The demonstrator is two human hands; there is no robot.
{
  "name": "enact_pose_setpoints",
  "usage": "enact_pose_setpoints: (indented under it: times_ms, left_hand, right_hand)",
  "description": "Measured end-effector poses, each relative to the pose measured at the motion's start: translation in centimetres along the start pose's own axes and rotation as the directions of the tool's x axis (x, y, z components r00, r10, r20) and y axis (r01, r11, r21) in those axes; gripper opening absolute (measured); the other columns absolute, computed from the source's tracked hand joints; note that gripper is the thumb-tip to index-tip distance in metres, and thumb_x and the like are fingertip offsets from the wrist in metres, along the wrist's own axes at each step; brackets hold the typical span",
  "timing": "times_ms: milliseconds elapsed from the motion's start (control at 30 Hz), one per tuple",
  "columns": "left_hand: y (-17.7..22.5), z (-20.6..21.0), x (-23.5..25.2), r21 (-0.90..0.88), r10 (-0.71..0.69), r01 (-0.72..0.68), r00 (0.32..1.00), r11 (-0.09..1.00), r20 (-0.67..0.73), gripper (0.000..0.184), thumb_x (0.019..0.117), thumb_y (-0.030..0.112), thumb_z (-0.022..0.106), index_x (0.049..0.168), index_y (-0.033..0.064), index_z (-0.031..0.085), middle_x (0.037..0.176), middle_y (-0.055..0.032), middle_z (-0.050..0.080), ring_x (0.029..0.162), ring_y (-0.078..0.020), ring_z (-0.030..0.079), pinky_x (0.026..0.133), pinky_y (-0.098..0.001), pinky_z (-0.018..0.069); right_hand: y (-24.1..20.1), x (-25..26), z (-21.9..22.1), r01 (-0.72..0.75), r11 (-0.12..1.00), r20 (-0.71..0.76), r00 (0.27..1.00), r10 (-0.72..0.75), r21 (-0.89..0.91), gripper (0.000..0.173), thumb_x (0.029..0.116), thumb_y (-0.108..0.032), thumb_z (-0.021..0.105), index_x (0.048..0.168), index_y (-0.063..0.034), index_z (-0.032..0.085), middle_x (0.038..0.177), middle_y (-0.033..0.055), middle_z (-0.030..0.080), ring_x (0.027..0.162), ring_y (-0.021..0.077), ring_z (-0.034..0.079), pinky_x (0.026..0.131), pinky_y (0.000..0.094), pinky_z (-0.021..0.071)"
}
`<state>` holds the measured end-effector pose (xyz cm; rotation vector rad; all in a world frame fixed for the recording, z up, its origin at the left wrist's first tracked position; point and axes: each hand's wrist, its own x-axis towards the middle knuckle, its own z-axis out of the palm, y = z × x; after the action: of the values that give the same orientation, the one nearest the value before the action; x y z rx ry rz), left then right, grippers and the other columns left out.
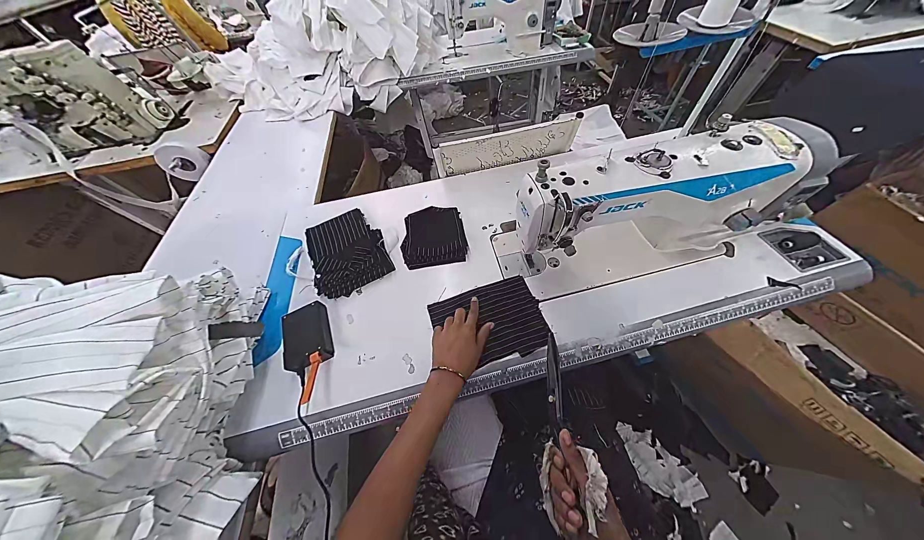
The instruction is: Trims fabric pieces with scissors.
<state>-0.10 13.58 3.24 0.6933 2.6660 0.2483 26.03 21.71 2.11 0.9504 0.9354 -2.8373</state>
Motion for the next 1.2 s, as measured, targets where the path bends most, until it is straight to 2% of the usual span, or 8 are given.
enact_pose_setpoints:
  times_ms: [400, 567, 633, 733, 800, 967, 1067, 1200]
  left_hand:
    - [2.4, -0.2, -1.9, -0.232, 0.095, -0.047, 0.975, 0.972, 0.202, 0.061, 0.1049, 0.052, 0.049, 0.152, 0.0136, 0.043, 0.127, -0.0205, 0.068, 0.113, -0.0418, 0.068, 0.095, -0.0627, 0.0505]
    - [9.9, 1.2, -1.6, -0.244, 0.239, -0.174, 0.933, 0.954, 0.268, 0.042, 0.1130, 0.029, 0.032, 0.148, 0.0083, 0.045, 0.124, -0.0227, 0.068, 0.113, -0.0428, 0.067, 0.095, -0.0622, 0.0504]
    - [11.6, 3.1, -1.1, -0.426, 0.391, -0.278, 0.897, 0.861, 0.206, 0.039, 0.1112, 0.027, 0.040, 0.142, 0.0068, 0.052, 0.119, -0.0214, 0.070, 0.107, -0.0380, 0.070, 0.093, -0.0583, 0.0536]
    - [12.7, 6.0, -1.5, -0.832, 0.706, -0.325, 0.700, 0.449, 0.107, 0.047, 0.1053, 0.014, 0.053, 0.147, -0.0047, 0.043, 0.127, -0.0245, 0.065, 0.113, -0.0289, 0.068, 0.100, -0.0445, 0.0542]
    - [11.9, 7.6, -2.3, -0.842, 0.732, -0.261, 0.648, 0.473, 0.210, 0.051, 0.1025, 0.018, 0.061, 0.147, -0.0030, 0.045, 0.132, -0.0220, 0.064, 0.118, -0.0272, 0.067, 0.102, -0.0425, 0.0542]
    - [5.1, 14.9, -4.6, -0.380, 0.316, -0.169, 0.875, 0.909, 0.367, 0.088, 0.0846, 0.049, 0.080, 0.153, 0.0058, 0.045, 0.156, -0.0262, 0.041, 0.145, -0.0419, 0.041, 0.119, -0.0544, 0.0359]
    - [2.0, 19.0, -4.5, -0.291, 0.153, -0.056, 0.934, 0.955, 0.322, 0.114, 0.0773, 0.062, 0.080, 0.160, 0.0032, 0.029, 0.166, -0.0305, 0.017, 0.153, -0.0486, 0.019, 0.124, -0.0591, 0.0208]
    - [2.7, 18.9, -3.2, -0.486, 0.167, -0.018, 0.949, 0.874, 0.267, 0.100, 0.0894, 0.035, 0.077, 0.161, -0.0021, 0.018, 0.165, -0.0307, 0.019, 0.155, -0.0412, 0.020, 0.126, -0.0483, 0.0204]
  right_hand:
    - [-1.6, 2.9, -0.9, 0.233, 0.968, 0.121, 0.968, -0.222, -0.092, 0.043, 0.1103, -0.046, 0.035, 0.086, -0.0212, 0.060, 0.057, -0.0135, 0.057, 0.044, -0.0036, 0.053, 0.042, 0.0129, 0.0458]
    - [-2.2, 2.0, 0.6, 0.436, 0.843, 0.240, 0.896, -0.374, -0.315, 0.024, 0.0984, -0.047, 0.063, 0.091, -0.0252, 0.059, 0.060, -0.0155, 0.058, 0.047, -0.0029, 0.053, 0.044, 0.0167, 0.0468]
    - [-2.4, 1.3, 1.3, 0.524, 0.746, 0.328, 0.848, -0.416, -0.411, 0.030, 0.0920, -0.051, 0.071, 0.089, -0.0229, 0.060, 0.064, -0.0152, 0.057, 0.049, -0.0036, 0.054, 0.045, 0.0176, 0.0483]
    - [-1.8, 1.0, 1.5, 0.711, 0.542, 0.525, 0.700, -0.484, -0.449, 0.045, 0.0934, -0.053, 0.068, 0.090, -0.0096, 0.061, 0.065, -0.0050, 0.057, 0.052, -0.0020, 0.054, 0.048, 0.0172, 0.0480]
    - [-1.3, 1.0, 1.4, 0.782, 0.451, 0.610, 0.621, -0.493, -0.431, 0.050, 0.0958, -0.050, 0.068, 0.089, -0.0011, 0.060, 0.065, 0.0020, 0.057, 0.055, 0.0015, 0.053, 0.052, 0.0179, 0.0448]
    - [0.9, -0.4, 0.1, 0.652, 0.528, 0.567, 0.750, -0.341, -0.545, 0.043, 0.0922, -0.032, 0.074, 0.086, 0.0082, 0.061, 0.066, 0.0104, 0.057, 0.058, 0.0105, 0.054, 0.055, 0.0261, 0.0427]
    - [0.9, -0.5, -0.2, 0.590, 0.560, 0.555, 0.791, -0.256, -0.582, 0.037, 0.0930, -0.026, 0.074, 0.088, 0.0078, 0.060, 0.066, 0.0094, 0.055, 0.059, 0.0112, 0.051, 0.056, 0.0277, 0.0411]
    - [-0.5, -0.4, 0.0, 0.590, 0.534, 0.577, 0.788, -0.215, -0.606, 0.038, 0.0922, -0.027, 0.075, 0.090, 0.0077, 0.060, 0.064, 0.0096, 0.053, 0.057, 0.0127, 0.051, 0.055, 0.0294, 0.0403]
